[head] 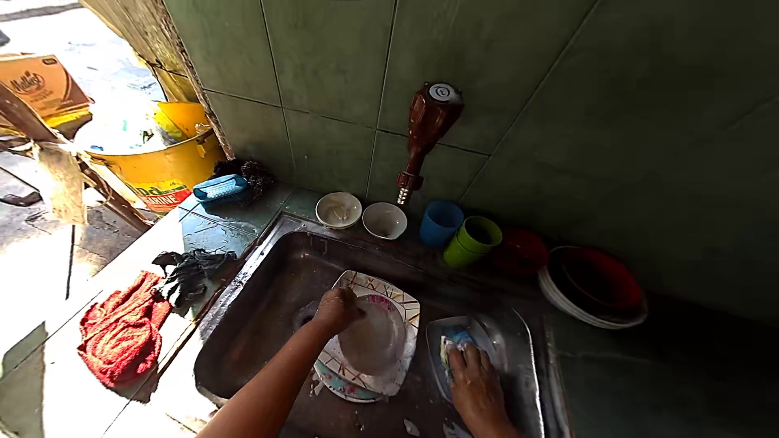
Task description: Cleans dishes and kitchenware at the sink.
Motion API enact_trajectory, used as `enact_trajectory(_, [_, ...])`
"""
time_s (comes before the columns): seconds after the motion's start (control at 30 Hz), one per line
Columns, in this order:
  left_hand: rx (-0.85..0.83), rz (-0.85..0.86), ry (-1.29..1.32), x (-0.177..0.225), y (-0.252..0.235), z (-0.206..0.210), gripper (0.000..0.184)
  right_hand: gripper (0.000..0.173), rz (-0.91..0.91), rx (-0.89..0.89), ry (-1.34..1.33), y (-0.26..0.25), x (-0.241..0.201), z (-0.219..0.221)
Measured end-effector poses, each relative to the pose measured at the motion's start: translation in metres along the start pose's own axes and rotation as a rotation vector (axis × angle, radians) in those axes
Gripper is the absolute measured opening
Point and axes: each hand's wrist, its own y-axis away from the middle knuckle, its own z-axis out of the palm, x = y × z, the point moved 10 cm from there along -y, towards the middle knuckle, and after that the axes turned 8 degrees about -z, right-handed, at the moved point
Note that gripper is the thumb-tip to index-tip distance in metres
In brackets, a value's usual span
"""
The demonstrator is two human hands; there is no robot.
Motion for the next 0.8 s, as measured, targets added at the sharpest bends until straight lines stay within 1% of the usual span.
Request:
enact_trajectory(0.03, [0.028, 0.009, 0.147, 0.0, 0.008, -0.008, 0.031, 0.042, -0.028, 0.036, -0.014, 0.001, -0.003, -0.004])
enact_trajectory(0.07, [0.039, 0.02, 0.301, 0.0, 0.018, -0.013, 0.026, 0.038, -0.009, 0.012, -0.058, 0.0, -0.003, -0.005])
enact_trajectory(0.1, [0.029, 0.039, 0.447, 0.0, 0.03, -0.015, 0.025, 0.035, 0.063, -0.063, -0.142, -0.004, 0.0, -0.004])
enact_trajectory(0.13, [0.009, 0.061, 0.562, 0.001, 0.04, -0.015, 0.027, 0.034, 0.158, -0.138, -0.258, -0.01, 0.005, -0.006])
enact_trajectory(0.17, [0.0, 0.084, 0.641, 0.003, 0.049, -0.013, 0.03, 0.034, 0.225, -0.122, -0.375, -0.019, 0.007, -0.016])
enact_trajectory(0.2, [-0.005, 0.105, 0.705, 0.004, 0.057, -0.008, 0.034, 0.036, 0.244, -0.027, -0.473, -0.03, 0.003, -0.03])
enact_trajectory(0.27, [-0.059, 0.141, 0.871, 0.01, 0.069, 0.013, 0.042, 0.045, 0.201, 0.183, -0.624, -0.051, -0.023, -0.052])
enact_trajectory(0.3, [-0.089, 0.146, 0.985, 0.015, 0.075, 0.028, 0.044, 0.05, 0.175, 0.233, -0.678, -0.06, -0.044, -0.053])
enact_trajectory(0.33, [-0.083, 0.12, 1.111, 0.018, 0.078, 0.04, 0.042, 0.052, 0.135, 0.241, -0.709, -0.068, -0.068, -0.051])
enact_trajectory(0.37, [-0.034, 0.063, 1.24, 0.017, 0.079, 0.046, 0.04, 0.049, 0.075, 0.232, -0.706, -0.072, -0.095, -0.047])
enact_trajectory(0.43, [0.11, -0.066, 1.402, -0.002, 0.074, 0.041, 0.046, 0.037, -0.114, 0.268, -0.618, -0.062, -0.142, -0.044])
enact_trajectory(0.47, [0.175, -0.107, 1.422, -0.019, 0.069, 0.035, 0.05, 0.034, -0.223, 0.271, -0.553, -0.054, -0.154, -0.04])
enact_trajectory(0.5, [0.222, -0.13, 1.42, -0.032, 0.068, 0.028, 0.051, 0.033, -0.305, 0.269, -0.482, -0.049, -0.155, -0.036])
enact_trajectory(0.53, [0.243, -0.136, 1.4, -0.041, 0.069, 0.024, 0.049, 0.031, -0.337, 0.259, -0.431, -0.048, -0.148, -0.031])
enact_trajectory(0.57, [0.25, -0.127, 1.364, -0.045, 0.072, 0.024, 0.047, 0.03, -0.32, 0.239, -0.411, -0.054, -0.138, -0.027])
enact_trajectory(0.63, [0.2, -0.125, 1.308, -0.042, 0.076, 0.034, 0.046, 0.029, -0.268, 0.206, -0.4, -0.068, -0.132, -0.03])
enact_trajectory(0.67, [0.193, -0.14, 1.308, -0.038, 0.075, 0.04, 0.046, 0.026, -0.29, 0.213, -0.397, -0.071, -0.142, -0.036])
enact_trajectory(0.73, [0.253, -0.168, 1.326, -0.038, 0.069, 0.039, 0.047, 0.014, -0.398, 0.271, -0.38, -0.063, -0.168, -0.042])
enact_trajectory(0.77, [0.287, -0.176, 1.321, -0.044, 0.067, 0.032, 0.048, 0.012, -0.442, 0.252, -0.39, -0.055, -0.174, -0.041])
enact_trajectory(0.8, [0.324, -0.183, 1.29, -0.05, 0.066, 0.021, 0.049, 0.013, -0.464, 0.212, -0.382, -0.049, -0.17, -0.036])
